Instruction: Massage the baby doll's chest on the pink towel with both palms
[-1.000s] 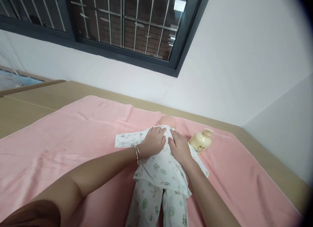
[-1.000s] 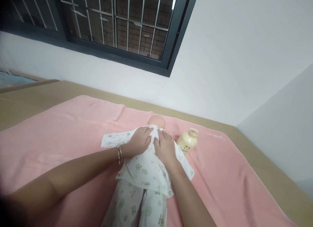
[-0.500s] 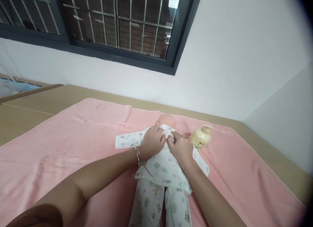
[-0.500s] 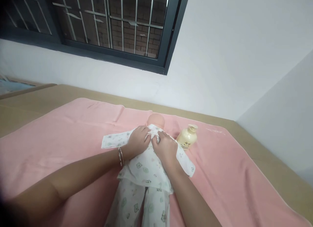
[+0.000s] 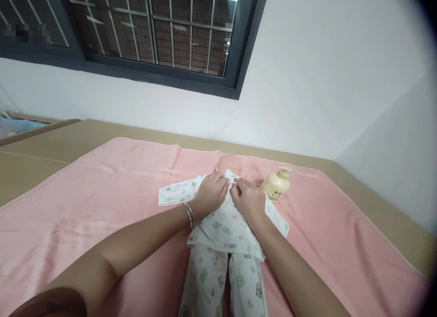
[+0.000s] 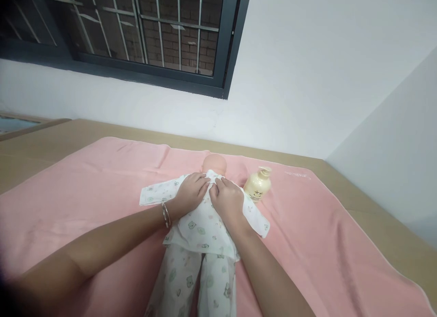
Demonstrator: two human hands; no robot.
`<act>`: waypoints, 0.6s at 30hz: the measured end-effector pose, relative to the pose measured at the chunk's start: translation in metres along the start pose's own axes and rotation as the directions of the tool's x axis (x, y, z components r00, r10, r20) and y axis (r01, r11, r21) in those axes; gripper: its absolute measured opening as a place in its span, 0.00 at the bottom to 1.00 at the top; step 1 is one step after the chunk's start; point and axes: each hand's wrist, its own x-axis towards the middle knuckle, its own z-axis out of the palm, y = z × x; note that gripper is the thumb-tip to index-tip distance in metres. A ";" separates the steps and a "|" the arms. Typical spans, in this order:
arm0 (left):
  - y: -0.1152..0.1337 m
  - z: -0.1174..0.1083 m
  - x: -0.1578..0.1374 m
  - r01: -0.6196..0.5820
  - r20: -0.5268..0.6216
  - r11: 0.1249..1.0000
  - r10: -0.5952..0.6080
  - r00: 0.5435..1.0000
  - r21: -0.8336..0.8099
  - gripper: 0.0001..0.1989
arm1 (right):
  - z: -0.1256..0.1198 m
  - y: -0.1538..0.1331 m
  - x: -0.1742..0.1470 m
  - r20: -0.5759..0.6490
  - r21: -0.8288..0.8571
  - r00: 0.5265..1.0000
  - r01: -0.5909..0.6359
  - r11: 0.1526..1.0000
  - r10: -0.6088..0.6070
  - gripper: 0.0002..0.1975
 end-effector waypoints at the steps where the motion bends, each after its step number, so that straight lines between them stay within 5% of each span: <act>1: 0.000 0.001 0.000 0.020 -0.014 1.000 -0.020 1.000 0.005 0.15 | 0.000 -0.001 0.000 -0.004 -0.003 1.000 -0.029 1.000 0.029 0.18; 9: -0.005 0.003 0.002 0.086 0.058 0.996 -0.085 0.995 -0.002 0.19 | 0.001 0.011 0.013 0.158 0.078 0.984 0.068 0.995 -0.080 0.24; 13: -0.007 0.002 0.002 -0.015 0.061 0.999 0.017 0.998 -0.046 0.18 | 0.001 0.009 0.010 0.102 0.074 0.987 0.115 0.991 -0.122 0.22; 18: -0.004 0.001 -0.002 -0.034 0.001 0.999 0.034 0.999 -0.039 0.15 | 0.001 0.000 0.000 -0.004 0.000 1.000 0.025 1.000 -0.025 0.17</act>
